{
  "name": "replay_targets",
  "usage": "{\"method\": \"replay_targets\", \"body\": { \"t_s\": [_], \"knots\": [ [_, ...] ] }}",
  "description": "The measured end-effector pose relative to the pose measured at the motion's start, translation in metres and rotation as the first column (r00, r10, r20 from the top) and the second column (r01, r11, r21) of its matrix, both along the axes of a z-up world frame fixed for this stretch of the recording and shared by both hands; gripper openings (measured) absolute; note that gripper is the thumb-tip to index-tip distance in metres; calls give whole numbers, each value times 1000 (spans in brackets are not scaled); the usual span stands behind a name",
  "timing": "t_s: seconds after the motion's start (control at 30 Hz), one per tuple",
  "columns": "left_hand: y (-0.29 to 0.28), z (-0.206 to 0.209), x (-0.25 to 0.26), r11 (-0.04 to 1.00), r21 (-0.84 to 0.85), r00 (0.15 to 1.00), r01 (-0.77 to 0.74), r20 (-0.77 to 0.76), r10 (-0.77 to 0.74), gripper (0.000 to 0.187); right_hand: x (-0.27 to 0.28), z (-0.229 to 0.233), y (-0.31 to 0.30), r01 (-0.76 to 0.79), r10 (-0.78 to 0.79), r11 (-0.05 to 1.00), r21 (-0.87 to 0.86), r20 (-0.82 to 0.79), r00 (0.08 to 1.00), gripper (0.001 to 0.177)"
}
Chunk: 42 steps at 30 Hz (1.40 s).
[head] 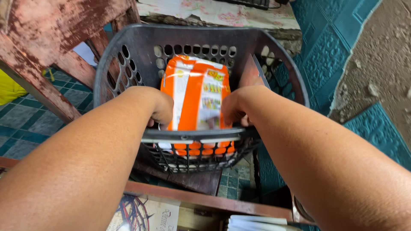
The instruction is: The person picks up books and notebooks from a pile, turns them over to view their covers, and places them into a black plastic basket.
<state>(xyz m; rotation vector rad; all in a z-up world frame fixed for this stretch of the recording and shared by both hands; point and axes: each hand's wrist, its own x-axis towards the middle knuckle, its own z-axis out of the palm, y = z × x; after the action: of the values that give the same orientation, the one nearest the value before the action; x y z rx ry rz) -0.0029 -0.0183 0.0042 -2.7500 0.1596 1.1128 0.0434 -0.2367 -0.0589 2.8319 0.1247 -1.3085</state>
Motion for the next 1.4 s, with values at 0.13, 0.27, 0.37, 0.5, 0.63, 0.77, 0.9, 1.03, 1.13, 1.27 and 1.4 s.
{"method": "replay_targets", "body": {
  "t_s": [0.13, 0.27, 0.37, 0.5, 0.63, 0.77, 0.9, 1.03, 1.13, 1.27, 1.4],
  "knots": [
    [-4, 0, 22, 998, 14, 998, 64, 2, -64, 56, 18, 23, 7, -494, 511, 858, -139, 134, 849, 46],
    [-11, -2, 44, 994, -93, 997, 55, 55, -50, 71, 35, 40, 6, -333, 325, 943, -3, 224, 919, 61],
    [-14, -12, 45, 989, -149, 998, 2, 69, 9, 80, 42, 23, 6, -405, 383, 914, 41, 247, 890, 61],
    [-9, -24, 35, 999, -33, 999, 6, -46, -7, 80, 44, 5, 11, -397, 389, 917, 29, 146, 909, 55],
    [-5, -25, 43, 996, -71, 998, 63, 19, -62, 78, 41, 21, 16, -367, 331, 929, 41, 349, 877, 61],
    [-3, -14, 40, 988, -123, 988, 91, 136, -74, 73, 26, 39, 25, -413, 326, 907, 86, 479, 815, 58],
    [0, 0, 17, 982, -129, 974, 141, 194, -114, 59, 7, 53, 40, -371, 246, 918, 137, 538, 806, 58],
    [12, 23, -11, 972, -150, 951, 179, 280, -132, 51, -16, 66, 63, -403, 101, 873, 273, 709, 698, 48],
    [27, 49, -37, 961, -140, 913, 237, 370, -172, 49, -39, 82, 87, -447, 12, 834, 323, 800, 600, 37],
    [51, 82, -82, 963, -116, 863, 241, 481, -158, 37, -85, 110, 125, -458, -169, 775, 434, 842, 512, 33],
    [87, 107, -126, 952, -90, 731, 294, 663, -163, 30, -127, 134, 158, -570, -302, 677, 465, 882, 362, 29]
  ]
}}
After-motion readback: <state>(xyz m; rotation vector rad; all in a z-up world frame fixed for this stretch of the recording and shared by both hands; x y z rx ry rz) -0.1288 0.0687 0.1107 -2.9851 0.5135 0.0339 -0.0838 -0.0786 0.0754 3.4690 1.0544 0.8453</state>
